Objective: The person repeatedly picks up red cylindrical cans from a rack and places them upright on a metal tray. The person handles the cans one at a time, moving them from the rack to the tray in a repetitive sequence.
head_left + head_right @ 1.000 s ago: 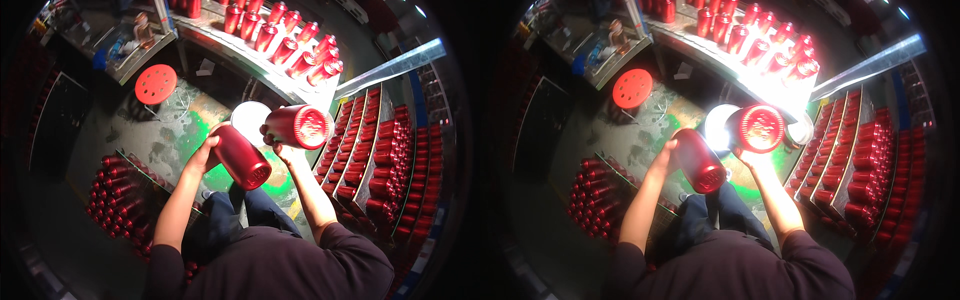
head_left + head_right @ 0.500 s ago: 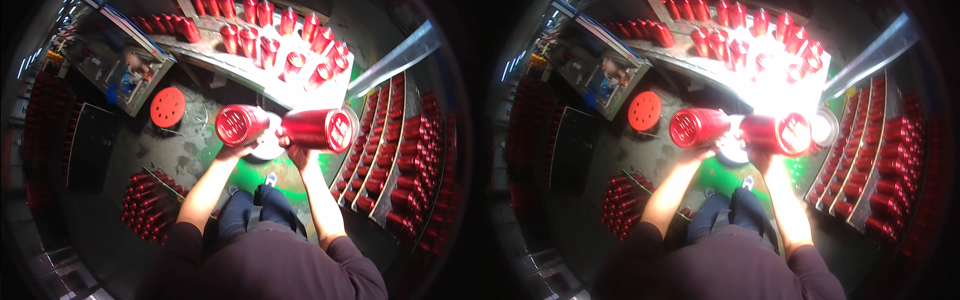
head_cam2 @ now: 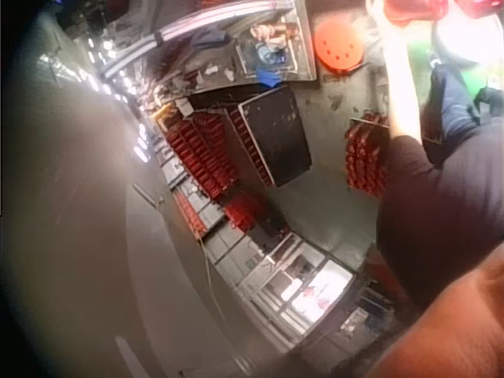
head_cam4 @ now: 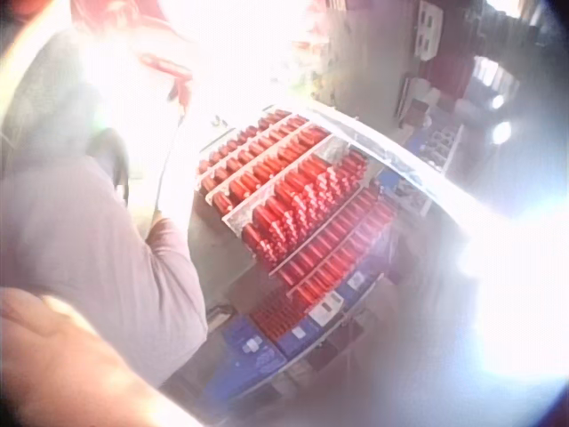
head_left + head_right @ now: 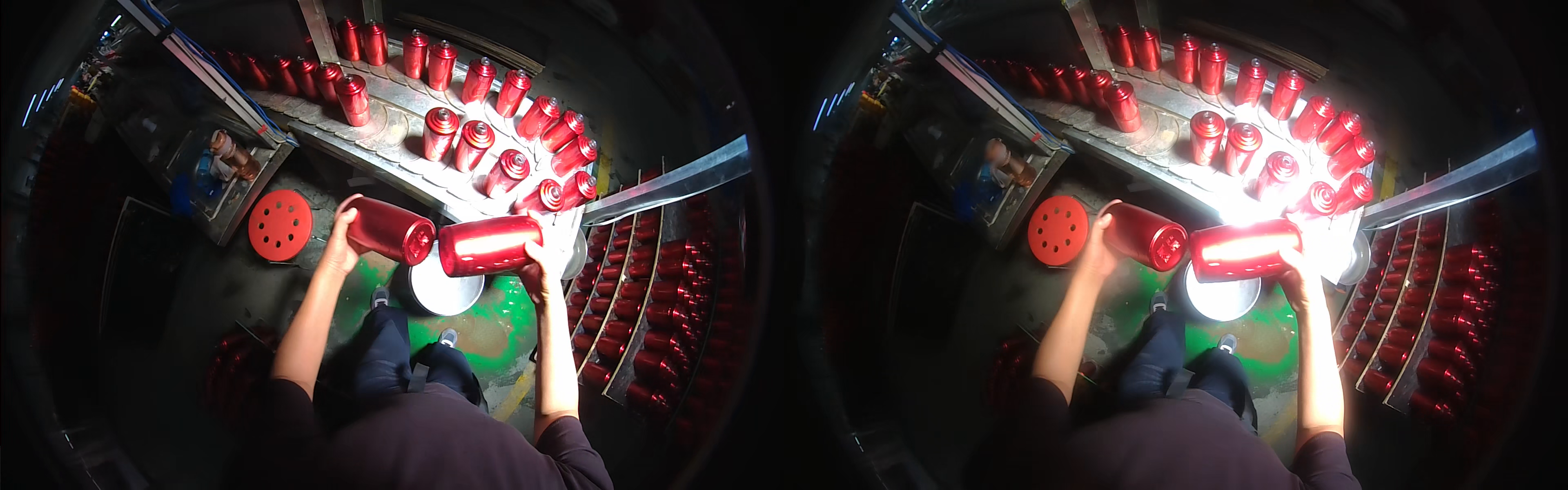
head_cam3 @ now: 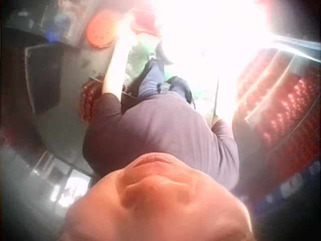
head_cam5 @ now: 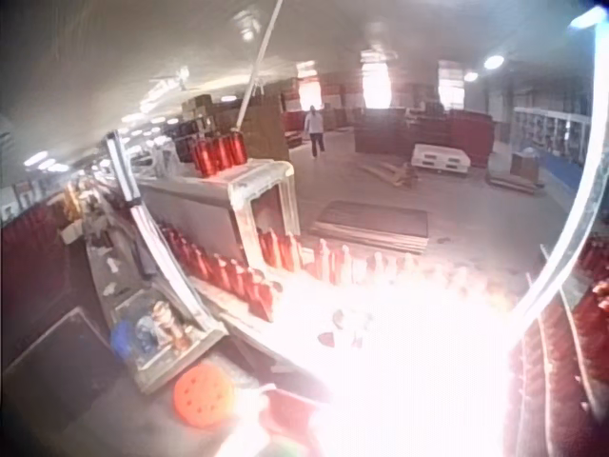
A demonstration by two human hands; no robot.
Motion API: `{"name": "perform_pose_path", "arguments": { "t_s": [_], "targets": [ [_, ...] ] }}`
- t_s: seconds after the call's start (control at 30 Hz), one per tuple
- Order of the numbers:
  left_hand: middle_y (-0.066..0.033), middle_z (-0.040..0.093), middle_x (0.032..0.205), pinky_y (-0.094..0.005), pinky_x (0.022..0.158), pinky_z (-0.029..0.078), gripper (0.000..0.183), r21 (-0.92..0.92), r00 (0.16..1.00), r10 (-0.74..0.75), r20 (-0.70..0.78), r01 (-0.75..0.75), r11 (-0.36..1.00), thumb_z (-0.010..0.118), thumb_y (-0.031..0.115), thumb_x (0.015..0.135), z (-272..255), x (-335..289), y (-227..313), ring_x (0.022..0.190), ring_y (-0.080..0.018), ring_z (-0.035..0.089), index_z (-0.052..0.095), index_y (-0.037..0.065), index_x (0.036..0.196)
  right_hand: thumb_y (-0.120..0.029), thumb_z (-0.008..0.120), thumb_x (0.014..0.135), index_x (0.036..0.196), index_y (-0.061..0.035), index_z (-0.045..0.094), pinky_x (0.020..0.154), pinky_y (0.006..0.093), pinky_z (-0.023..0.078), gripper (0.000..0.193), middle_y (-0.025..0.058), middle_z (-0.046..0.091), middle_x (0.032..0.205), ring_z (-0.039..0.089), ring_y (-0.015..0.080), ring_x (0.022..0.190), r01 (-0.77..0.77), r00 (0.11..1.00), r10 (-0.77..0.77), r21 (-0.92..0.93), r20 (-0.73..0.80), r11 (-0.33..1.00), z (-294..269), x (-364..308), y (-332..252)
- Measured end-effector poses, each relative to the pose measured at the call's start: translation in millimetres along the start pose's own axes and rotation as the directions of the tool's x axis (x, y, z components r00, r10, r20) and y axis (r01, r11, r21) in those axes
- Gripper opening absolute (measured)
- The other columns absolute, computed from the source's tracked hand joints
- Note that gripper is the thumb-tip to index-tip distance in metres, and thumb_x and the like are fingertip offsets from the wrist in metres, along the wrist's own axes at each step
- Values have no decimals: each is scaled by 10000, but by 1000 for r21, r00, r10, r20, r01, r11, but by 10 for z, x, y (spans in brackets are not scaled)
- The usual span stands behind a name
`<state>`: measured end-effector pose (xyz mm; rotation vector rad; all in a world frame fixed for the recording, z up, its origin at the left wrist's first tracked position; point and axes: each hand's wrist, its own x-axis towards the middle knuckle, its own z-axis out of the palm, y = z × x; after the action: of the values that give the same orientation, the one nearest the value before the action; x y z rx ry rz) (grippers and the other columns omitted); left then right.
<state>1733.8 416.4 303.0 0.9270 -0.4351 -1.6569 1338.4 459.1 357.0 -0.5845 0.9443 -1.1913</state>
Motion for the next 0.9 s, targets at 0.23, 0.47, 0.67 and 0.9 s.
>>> {"name": "perform_pose_path", "arguments": {
  "t_s": [0.23,0.47,0.67,0.9],
  "targets": [
    [-66,563,1260,-305,1014,446,539,529,850,526,25,-458,714,737,89,851,-133,783,1171,1152,-152,547,527,22,1343,-208,846,718,1356,-199,582,1099,499,400,691,197,577,1328,430,421,1341,341,874,-412,-929,257,144,1593,1232,231],
    [-110,584,1258,-339,1024,446,590,693,711,665,230,-599,401,813,113,797,-287,1243,1326,1155,-212,563,549,15,1316,-172,828,725,1376,-245,551,1037,518,454,711,326,419,1370,466,509,1259,242,809,-530,-966,253,-91,1951,2693,568],
    [-125,666,1137,-372,958,483,581,796,714,644,274,-545,265,844,164,746,-255,1109,1419,1060,-276,629,604,30,1259,-161,768,804,1413,-295,520,973,529,505,671,361,400,1348,508,532,1202,186,847,-487,-977,213,-103,1460,3283,834],
    [-123,665,1136,-399,936,487,608,848,724,647,239,-480,224,840,187,735,-512,1031,1496,1040,-293,616,605,67,1282,-131,834,709,1471,-400,464,1052,527,473,889,329,254,1530,355,540,1370,-81,939,-344,-960,16,-266,1418,2852,505]
  ]
}}
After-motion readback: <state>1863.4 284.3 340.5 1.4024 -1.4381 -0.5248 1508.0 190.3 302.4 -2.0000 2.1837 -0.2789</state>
